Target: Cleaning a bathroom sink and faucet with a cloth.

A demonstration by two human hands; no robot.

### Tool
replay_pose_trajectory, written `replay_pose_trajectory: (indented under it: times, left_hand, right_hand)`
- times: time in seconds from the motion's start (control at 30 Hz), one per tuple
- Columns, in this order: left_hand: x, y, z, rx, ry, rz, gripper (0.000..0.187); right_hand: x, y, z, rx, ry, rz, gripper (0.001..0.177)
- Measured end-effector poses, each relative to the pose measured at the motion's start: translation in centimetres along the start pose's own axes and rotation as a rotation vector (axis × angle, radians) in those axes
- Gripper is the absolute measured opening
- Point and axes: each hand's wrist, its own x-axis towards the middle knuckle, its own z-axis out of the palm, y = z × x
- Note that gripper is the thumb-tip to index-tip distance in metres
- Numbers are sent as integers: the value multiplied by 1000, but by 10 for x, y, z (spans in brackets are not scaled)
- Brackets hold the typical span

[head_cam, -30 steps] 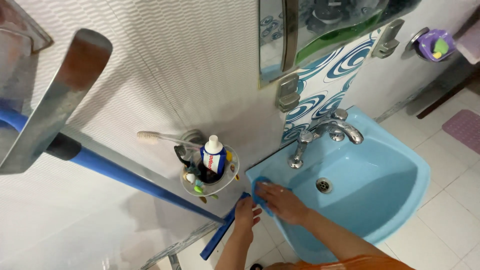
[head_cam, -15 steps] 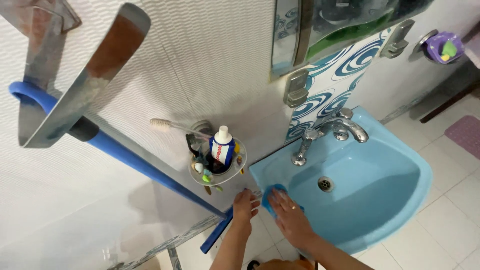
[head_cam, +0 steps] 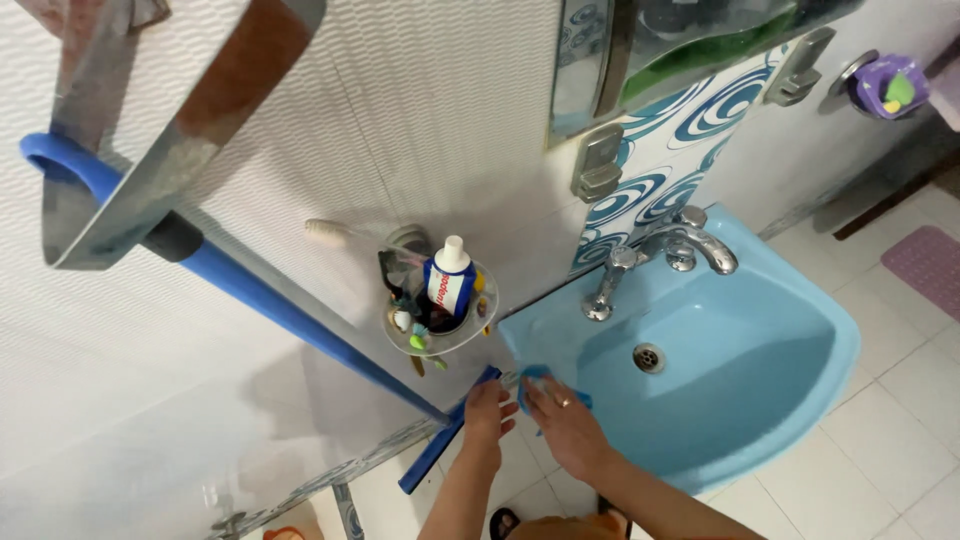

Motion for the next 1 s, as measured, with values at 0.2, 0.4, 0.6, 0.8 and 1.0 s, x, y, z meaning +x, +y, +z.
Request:
replay_pose_trajectory:
  times: [0.2, 0.4, 0.6, 0.8, 1.0]
  left_hand:
    - [-8, -9, -17, -85, 11, 40, 35]
    - [-25, -6, -28, -129, 132, -32, 33]
    - [-10, -38, -38, -199, 200, -75, 35]
    - [-12, -38, -27, -227, 153, -39, 36]
    - [-23, -37, -11, -235, 187, -68, 36]
  right_hand:
    - [106, 46, 78, -76, 9, 36, 50]
    - [90, 23, 112, -776, -661, -227, 46]
    - [111, 102, 215, -632, -95, -145, 46]
    - [94, 21, 71, -826, -966, -451, 41]
    - [122, 55, 77, -449, -549, -373, 16]
